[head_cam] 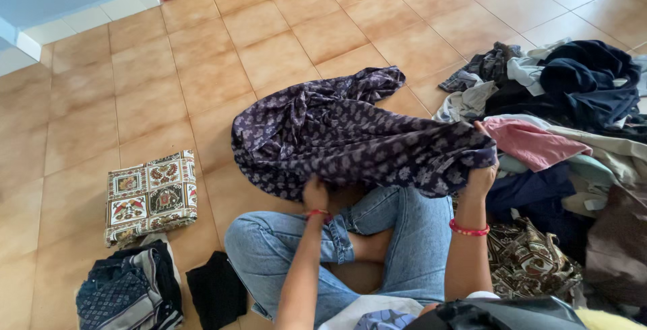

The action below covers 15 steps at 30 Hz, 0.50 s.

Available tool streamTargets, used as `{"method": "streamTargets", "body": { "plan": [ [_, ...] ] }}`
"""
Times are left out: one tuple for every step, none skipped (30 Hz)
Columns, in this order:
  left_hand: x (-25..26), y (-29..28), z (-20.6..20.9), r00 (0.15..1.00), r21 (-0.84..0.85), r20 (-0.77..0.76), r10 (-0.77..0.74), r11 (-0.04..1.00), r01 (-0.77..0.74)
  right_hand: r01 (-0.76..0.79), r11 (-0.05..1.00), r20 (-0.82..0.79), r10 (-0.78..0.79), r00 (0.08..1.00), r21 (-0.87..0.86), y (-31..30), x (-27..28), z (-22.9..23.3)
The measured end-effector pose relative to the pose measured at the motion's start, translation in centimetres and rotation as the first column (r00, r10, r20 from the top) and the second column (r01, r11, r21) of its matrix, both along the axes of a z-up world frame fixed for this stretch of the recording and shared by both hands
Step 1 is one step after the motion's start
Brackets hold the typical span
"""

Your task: The person folds several items of clothing by hand while sitting on the floor, including a small patterned garment, a large floral piece of fabric, and a brown t-shirt, placing each folded item onto a stack.

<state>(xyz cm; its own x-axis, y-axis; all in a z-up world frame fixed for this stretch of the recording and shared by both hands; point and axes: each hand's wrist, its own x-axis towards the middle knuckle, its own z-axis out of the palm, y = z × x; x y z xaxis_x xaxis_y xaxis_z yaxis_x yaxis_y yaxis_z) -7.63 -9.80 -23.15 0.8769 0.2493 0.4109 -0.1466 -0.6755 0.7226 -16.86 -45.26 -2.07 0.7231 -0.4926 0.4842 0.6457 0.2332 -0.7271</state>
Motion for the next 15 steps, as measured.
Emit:
{"method": "streamTargets", "body": {
  "plan": [
    [0.6, 1.8, 0.8, 0.997, -0.063, -0.047, 0.069, 0.995, -0.072, 0.009, 0.999, -0.021, -0.008, 1.0, 0.045, -0.1, 0.2, 0.3],
    [1.4, 4.1, 2.2, 0.986, -0.123, -0.098, 0.134, 0.982, -0.146, 0.019, 0.996, -0.043, -0.015, 0.999, 0.089, -0.1, 0.3, 0.7],
    [2.0, 6.3, 3.8, 0.976, -0.132, 0.035, 0.215, 0.969, -0.209, 0.009, 0.995, -0.045, -0.004, 0.999, 0.101, 0.2, 0.5, 0.9],
    [2.5, 8.4, 6.0, 0.942, -0.147, 0.167, 0.292, 0.952, -0.269, -0.002, 0.994, -0.048, 0.007, 0.999, 0.112, 0.4, 0.7, 1.0],
    [3.1, 10.2, 8.6, 0.915, -0.188, 0.257, 0.312, 0.944, -0.269, -0.014, 0.992, -0.05, 0.021, 0.999, 0.124, 0.7, 1.0, 0.8],
    [3.3, 11.4, 11.3, 0.878, -0.227, 0.345, 0.331, 0.937, -0.264, -0.101, 0.988, -0.04, 0.106, 0.994, 0.119, 1.1, 1.3, 0.3],
    [3.3, 12.3, 14.1, 0.922, -0.515, 0.148, 0.358, 0.824, -0.237, -0.185, 0.976, -0.028, 0.189, 0.982, 0.113, 1.4, 1.6, -0.6],
    [2.8, 13.3, 16.9, 0.951, -0.746, -0.046, 0.307, 0.622, -0.237, -0.267, 0.958, -0.017, 0.27, 0.963, 0.107, 1.7, 1.9, -1.6],
    [2.3, 14.2, 19.5, 0.901, -0.68, 0.153, 0.407, 0.704, -0.203, -0.305, 0.951, -0.096, 0.308, 0.947, 0.048, 1.7, 1.9, -2.8],
    [1.7, 15.0, 21.9, 0.812, -0.596, 0.353, 0.465, 0.781, -0.188, -0.346, 0.938, -0.176, 0.339, 0.924, -0.008, 1.3, 1.7, -3.8],
    [1.3, 15.2, 23.8, 0.774, -0.606, 0.434, 0.46, 0.785, -0.127, -0.388, 0.919, -0.255, 0.361, 0.897, -0.064, 0.8, 1.5, -4.6],
    [1.1, 15.3, 25.4, 0.729, -0.61, 0.511, 0.455, 0.79, -0.065, -0.448, 0.89, -0.185, 0.457, 0.87, 0.092, 0.6, 1.1, -5.1],
    [1.5, 15.0, 26.7, 0.723, -0.623, 0.561, 0.404, 0.781, 0.047, -0.507, 0.829, -0.101, 0.54, 0.836, 0.237, 0.5, 0.8, -5.1],
    [2.3, 14.6, 27.8, 0.709, -0.626, 0.61, 0.354, 0.764, 0.157, -0.561, 0.741, -0.006, 0.605, 0.796, 0.37, 0.8, 0.6, -4.6],
    [3.2, 14.3, 28.8, 0.688, -0.622, 0.658, 0.307, 0.737, 0.265, -0.538, 0.756, 0.033, 0.569, 0.822, 0.373, 1.0, 0.4, -3.5]
  ]
}}
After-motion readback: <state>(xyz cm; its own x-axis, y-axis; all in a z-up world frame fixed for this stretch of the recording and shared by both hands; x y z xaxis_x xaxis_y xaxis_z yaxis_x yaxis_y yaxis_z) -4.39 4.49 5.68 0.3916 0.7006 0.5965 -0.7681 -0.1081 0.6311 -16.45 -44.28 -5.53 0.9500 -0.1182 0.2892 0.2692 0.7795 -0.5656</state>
